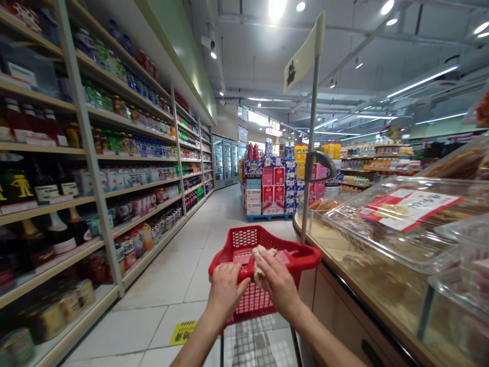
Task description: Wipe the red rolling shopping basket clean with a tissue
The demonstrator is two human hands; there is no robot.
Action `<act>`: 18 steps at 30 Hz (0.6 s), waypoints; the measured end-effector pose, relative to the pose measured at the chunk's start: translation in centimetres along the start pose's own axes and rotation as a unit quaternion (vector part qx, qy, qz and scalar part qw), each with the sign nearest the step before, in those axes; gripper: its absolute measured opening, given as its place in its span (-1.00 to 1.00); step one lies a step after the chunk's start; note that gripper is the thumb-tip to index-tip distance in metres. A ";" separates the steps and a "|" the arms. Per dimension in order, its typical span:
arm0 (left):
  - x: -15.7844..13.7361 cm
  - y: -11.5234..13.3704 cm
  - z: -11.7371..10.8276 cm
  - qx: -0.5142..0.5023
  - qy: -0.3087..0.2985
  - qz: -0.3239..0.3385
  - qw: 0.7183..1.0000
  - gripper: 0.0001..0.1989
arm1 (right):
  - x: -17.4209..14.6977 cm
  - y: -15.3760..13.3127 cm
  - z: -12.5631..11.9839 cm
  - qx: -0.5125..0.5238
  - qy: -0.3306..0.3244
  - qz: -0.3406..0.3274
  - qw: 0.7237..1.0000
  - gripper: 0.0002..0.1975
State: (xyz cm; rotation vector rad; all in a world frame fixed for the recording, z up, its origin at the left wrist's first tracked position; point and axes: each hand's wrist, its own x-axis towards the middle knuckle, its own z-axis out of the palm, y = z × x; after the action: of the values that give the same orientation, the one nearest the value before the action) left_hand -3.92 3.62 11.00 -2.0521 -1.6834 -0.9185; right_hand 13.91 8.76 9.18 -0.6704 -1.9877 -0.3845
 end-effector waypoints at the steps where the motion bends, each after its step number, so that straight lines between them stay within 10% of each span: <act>1: 0.0 0.0 0.0 -0.001 0.003 0.000 1.000 -0.75 | 0.0 0.4 -0.2 -0.014 0.006 0.017 1.000 -0.65; 5: -0.1 0.1 -0.4 -0.002 0.007 -0.002 1.000 -0.76 | -0.2 0.9 -0.3 -0.054 0.057 0.111 0.991 -0.65; 9: -0.3 -0.5 -1.0 -0.014 -0.032 -0.012 0.999 -0.76 | 0.4 -0.9 0.4 -0.006 -0.004 0.009 1.000 -0.67; 12: -0.2 -0.5 -1.5 -0.033 -0.041 -0.041 0.998 -0.67 | 0.8 -0.6 -0.3 -0.019 -0.006 0.052 0.998 -0.67; 18: 3.1 5.5 -0.1 -0.093 -0.044 -0.018 0.995 -0.55 | 1.2 0.5 -1.3 0.124 0.002 0.140 0.982 -0.61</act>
State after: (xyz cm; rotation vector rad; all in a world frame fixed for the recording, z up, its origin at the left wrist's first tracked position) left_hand 1.63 4.51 13.84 -2.2182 -1.7433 -1.0467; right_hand 14.67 8.84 10.91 -0.7724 -1.8635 0.0313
